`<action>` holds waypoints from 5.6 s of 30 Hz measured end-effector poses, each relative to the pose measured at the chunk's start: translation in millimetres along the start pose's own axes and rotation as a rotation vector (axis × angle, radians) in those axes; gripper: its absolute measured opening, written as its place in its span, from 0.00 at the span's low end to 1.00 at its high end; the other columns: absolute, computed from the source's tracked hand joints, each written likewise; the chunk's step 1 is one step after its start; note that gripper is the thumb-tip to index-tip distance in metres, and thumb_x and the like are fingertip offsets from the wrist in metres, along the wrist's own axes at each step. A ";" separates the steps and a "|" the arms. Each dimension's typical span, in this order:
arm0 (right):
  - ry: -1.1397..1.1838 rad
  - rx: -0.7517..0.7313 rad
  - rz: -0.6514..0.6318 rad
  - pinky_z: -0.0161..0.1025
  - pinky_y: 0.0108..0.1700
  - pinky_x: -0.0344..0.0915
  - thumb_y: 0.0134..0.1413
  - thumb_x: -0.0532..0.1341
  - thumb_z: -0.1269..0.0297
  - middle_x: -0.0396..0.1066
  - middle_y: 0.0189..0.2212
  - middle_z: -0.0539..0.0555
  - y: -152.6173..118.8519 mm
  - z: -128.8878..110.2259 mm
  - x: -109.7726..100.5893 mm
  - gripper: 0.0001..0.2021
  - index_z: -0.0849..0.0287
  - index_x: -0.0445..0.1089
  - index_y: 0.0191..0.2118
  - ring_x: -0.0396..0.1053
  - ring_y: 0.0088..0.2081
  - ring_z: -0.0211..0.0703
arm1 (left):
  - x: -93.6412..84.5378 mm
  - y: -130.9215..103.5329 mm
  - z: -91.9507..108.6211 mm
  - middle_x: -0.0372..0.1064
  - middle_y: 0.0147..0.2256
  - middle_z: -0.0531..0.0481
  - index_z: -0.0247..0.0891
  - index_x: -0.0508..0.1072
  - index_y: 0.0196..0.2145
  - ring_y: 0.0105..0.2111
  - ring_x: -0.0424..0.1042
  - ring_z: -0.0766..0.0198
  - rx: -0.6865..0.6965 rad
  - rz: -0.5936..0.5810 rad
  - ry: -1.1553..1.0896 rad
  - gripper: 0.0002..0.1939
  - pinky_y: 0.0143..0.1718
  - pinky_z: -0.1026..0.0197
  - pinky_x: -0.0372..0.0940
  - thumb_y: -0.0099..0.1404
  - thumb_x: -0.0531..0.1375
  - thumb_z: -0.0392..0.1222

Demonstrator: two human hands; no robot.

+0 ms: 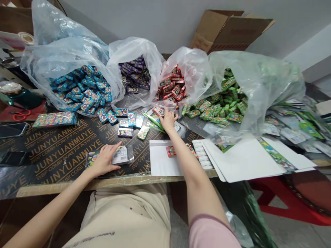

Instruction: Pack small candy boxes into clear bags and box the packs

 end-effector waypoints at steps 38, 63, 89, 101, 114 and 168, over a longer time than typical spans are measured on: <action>0.472 -0.750 -0.551 0.58 0.63 0.43 0.42 0.68 0.50 0.64 0.58 0.60 -189.4 -95.7 -4.7 0.44 0.52 0.49 0.63 0.63 0.58 0.56 | -17.2 -5.9 11.2 0.62 0.53 0.42 0.44 0.32 0.68 0.52 0.62 0.49 0.033 -0.049 -0.091 0.61 0.56 0.47 0.54 0.49 0.69 0.45; 1.115 -0.386 -0.668 0.48 0.54 0.64 0.42 0.65 0.41 0.60 0.56 0.58 -159.6 -123.0 -8.2 0.56 0.44 0.25 0.67 0.65 0.56 0.51 | -17.0 10.3 24.5 0.73 0.41 0.40 0.34 0.75 0.45 0.39 0.72 0.56 -0.462 0.124 -1.008 0.29 0.42 0.53 0.67 0.57 0.61 0.61; 0.696 -0.457 -0.342 0.55 0.60 0.57 0.54 0.61 0.57 0.66 0.55 0.57 -153.4 -112.3 -53.0 0.25 0.49 0.61 0.58 0.64 0.57 0.53 | -18.6 15.9 27.8 0.76 0.32 0.47 0.32 0.77 0.38 0.28 0.73 0.65 -0.557 -0.306 -1.428 0.27 0.32 0.63 0.66 0.37 0.74 0.35; 0.370 -0.712 -0.045 0.55 0.61 0.46 0.46 0.66 0.53 0.70 0.50 0.57 -179.2 -122.5 -47.5 0.36 0.52 0.56 0.60 0.66 0.53 0.55 | -23.1 12.8 15.4 0.74 0.41 0.42 0.36 0.68 0.50 0.42 0.74 0.54 -0.454 0.119 -1.091 0.35 0.46 0.51 0.66 0.47 0.71 0.53; 0.551 -0.640 -0.516 0.61 0.64 0.43 0.41 0.70 0.52 0.68 0.54 0.61 -184.7 -90.7 3.3 0.38 0.54 0.58 0.58 0.66 0.56 0.57 | -12.1 -9.6 -6.5 0.62 0.50 0.41 0.39 0.43 0.68 0.49 0.63 0.48 0.016 -0.032 -0.032 0.57 0.53 0.47 0.58 0.47 0.69 0.48; 1.063 -0.143 -0.356 0.44 0.40 0.71 0.50 0.66 0.53 0.78 0.30 0.52 -151.4 -127.0 -56.1 0.10 0.55 0.77 0.30 0.75 0.33 0.45 | -113.2 41.8 54.4 0.75 0.27 0.47 0.35 0.76 0.23 0.28 0.72 0.63 0.049 0.367 -0.549 0.07 0.32 0.63 0.66 0.56 0.64 0.40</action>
Point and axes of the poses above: each hand's wrist, its own y-axis towards the middle knuckle, its own x-axis out of the palm, z = x × y, the point moved 6 cm from there along y, towards the middle knuckle
